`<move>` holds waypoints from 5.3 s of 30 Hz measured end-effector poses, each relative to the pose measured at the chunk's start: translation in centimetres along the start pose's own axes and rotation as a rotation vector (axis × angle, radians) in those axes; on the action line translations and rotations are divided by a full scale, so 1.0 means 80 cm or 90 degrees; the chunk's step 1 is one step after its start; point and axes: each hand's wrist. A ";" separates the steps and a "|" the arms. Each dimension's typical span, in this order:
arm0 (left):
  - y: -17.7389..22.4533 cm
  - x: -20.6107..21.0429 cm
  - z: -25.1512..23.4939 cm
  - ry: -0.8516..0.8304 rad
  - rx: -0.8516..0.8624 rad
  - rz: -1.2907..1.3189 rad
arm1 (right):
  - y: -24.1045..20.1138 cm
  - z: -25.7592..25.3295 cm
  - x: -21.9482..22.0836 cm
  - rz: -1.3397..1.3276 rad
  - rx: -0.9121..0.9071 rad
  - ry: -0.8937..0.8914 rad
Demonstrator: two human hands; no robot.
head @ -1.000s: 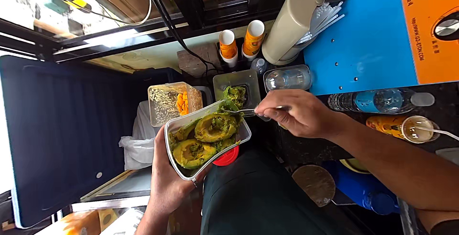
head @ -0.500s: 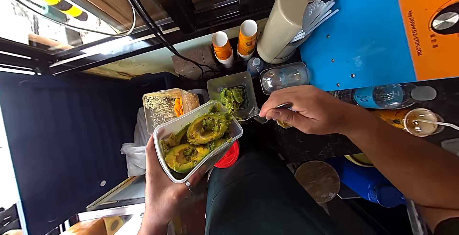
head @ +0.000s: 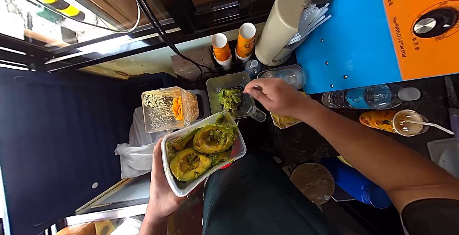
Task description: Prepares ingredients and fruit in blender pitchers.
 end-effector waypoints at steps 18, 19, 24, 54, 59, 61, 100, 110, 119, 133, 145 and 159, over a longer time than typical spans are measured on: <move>-0.087 -0.015 0.226 0.347 0.128 0.182 | -0.319 0.007 0.103 -0.296 -0.097 -0.102; -0.089 -0.021 0.249 0.364 0.132 0.175 | -0.343 0.003 0.135 -0.287 -0.099 -0.145; -0.102 -0.049 0.389 0.492 0.128 0.169 | -0.453 0.007 0.292 -0.043 -0.207 -0.287; -0.155 -0.079 0.700 0.595 -0.079 0.191 | -0.560 0.016 0.482 0.201 -0.703 -0.586; -0.118 -0.059 0.729 0.613 -0.198 0.183 | -0.568 0.000 0.542 0.230 -0.774 -0.579; -0.096 -0.046 0.723 0.731 -0.195 0.264 | -0.580 -0.012 0.552 0.216 -0.729 -0.608; -0.042 -0.398 0.620 0.406 -0.677 -0.231 | -0.626 0.060 0.692 -0.734 0.360 -0.371; -0.082 -0.461 0.648 0.440 -0.698 -0.330 | -0.693 0.013 0.782 -0.669 0.400 -0.323; -0.064 -0.368 0.641 0.388 -0.585 -0.554 | -0.676 0.004 0.773 -0.672 0.443 -0.387; -0.201 0.050 0.283 0.303 -0.101 0.003 | -0.268 0.186 0.368 -0.735 0.346 -0.361; -0.172 0.142 0.141 -0.017 -0.055 -0.296 | 0.014 0.324 -0.107 0.171 0.596 0.417; 0.011 0.271 -0.020 -0.333 0.219 -0.128 | -0.083 0.298 -0.105 0.415 0.485 0.135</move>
Point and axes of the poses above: each hand's wrist, its own z-axis away from the middle knuckle, its own x-axis out of the palm, y = z × x, and after that the axes turned 7 degrees about -y, right-handed
